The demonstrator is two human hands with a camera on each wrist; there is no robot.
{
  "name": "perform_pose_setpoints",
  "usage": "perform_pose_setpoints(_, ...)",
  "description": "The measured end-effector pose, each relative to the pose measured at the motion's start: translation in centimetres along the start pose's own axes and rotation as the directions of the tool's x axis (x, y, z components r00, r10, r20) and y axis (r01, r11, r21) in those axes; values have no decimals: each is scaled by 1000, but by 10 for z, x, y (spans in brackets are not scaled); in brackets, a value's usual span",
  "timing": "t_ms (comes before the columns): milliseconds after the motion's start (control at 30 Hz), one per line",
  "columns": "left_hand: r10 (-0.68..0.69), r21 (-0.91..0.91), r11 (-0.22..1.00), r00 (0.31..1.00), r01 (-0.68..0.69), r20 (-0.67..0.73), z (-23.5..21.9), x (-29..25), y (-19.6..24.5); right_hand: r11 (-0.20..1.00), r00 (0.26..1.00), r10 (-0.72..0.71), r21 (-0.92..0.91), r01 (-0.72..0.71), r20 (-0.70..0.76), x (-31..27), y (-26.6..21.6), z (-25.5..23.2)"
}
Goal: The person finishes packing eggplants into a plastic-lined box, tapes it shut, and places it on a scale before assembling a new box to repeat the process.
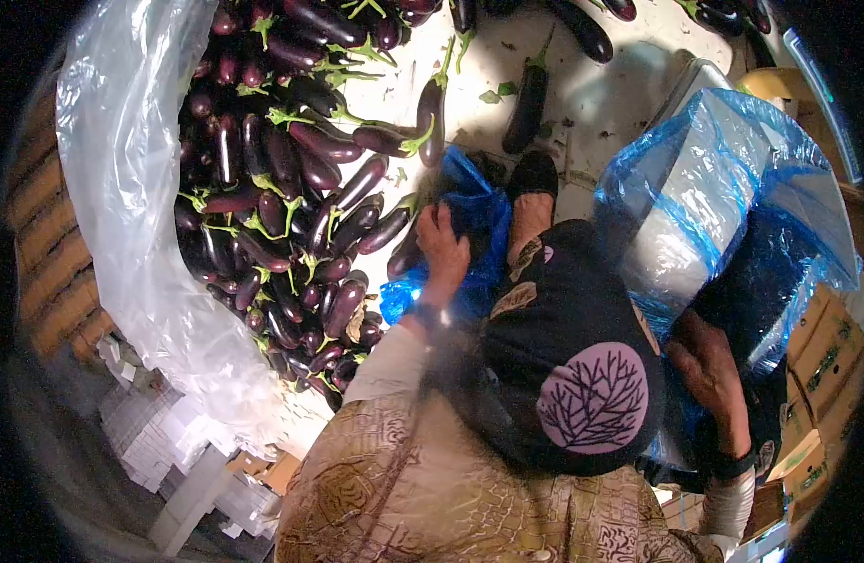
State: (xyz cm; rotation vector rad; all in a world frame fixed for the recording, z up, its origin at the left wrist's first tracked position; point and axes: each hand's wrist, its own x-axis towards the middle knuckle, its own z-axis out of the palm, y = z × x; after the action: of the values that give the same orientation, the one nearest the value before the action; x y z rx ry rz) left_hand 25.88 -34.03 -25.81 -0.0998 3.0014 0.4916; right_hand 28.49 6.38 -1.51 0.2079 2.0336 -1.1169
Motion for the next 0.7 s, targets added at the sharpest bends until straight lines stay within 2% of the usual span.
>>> perform_pose_setpoints(33,-1,-6,1000,1000,1,1,2,3,2,999,1000,-1,-36,1,19,-1,1,-2)
perform_pose_setpoints(67,63,37,997,998,-63,21,4,7,3,999,1000,2,-40,-1,15,-2,1,-1)
perform_pose_setpoints(100,126,81,988,991,-129,42,4,11,6,999,999,-31,-39,30,-18,-1,2,1)
perform_pose_setpoints(133,130,82,988,991,-133,39,1,13,7,997,997,-65,-37,63,-50,-1,2,2)
perform_pose_setpoints(200,284,-114,952,959,-285,-26,-5,18,9,1000,999,-20,-3,20,-44,0,1,2)
perform_pose_setpoints(233,288,-112,951,957,-289,-22,-19,24,24,999,999,31,25,-30,-29,-1,0,2)
perform_pose_setpoints(300,205,-285,929,970,-236,-134,-38,34,55,998,999,50,26,-50,-17,0,-3,0)
perform_pose_setpoints(333,204,-285,929,970,-234,-131,-34,36,55,998,998,67,21,-67,-4,1,-4,0)
perform_pose_setpoints(400,388,-164,913,919,-374,63,-22,43,53,998,998,50,43,-48,-45,0,-1,5)
perform_pose_setpoints(433,390,-168,911,919,-376,61,-18,41,51,998,995,32,62,-27,-90,-1,0,5)
perform_pose_setpoints(500,550,-137,834,825,-535,128,-11,35,41,999,994,43,35,-40,-97,-3,4,4)
perform_pose_setpoints(533,626,-160,778,773,-608,106,-6,23,33,998,994,56,11,-55,-96,-3,6,4)
perform_pose_setpoints(567,624,-153,775,704,-613,339,-4,7,21,998,994,58,15,-57,-98,-4,6,2)
perform_pose_setpoints(600,582,-148,772,594,-618,555,-3,-15,2,998,995,51,-25,-53,-88,-4,5,1)
perform_pose_setpoints(667,515,-159,720,366,-675,775,6,-77,-54,997,996,46,-60,-51,-73,-4,5,3)
perform_pose_setpoints(700,509,-419,861,470,-289,721,-3,-105,-82,999,995,21,-34,-24,-101,-4,6,5)
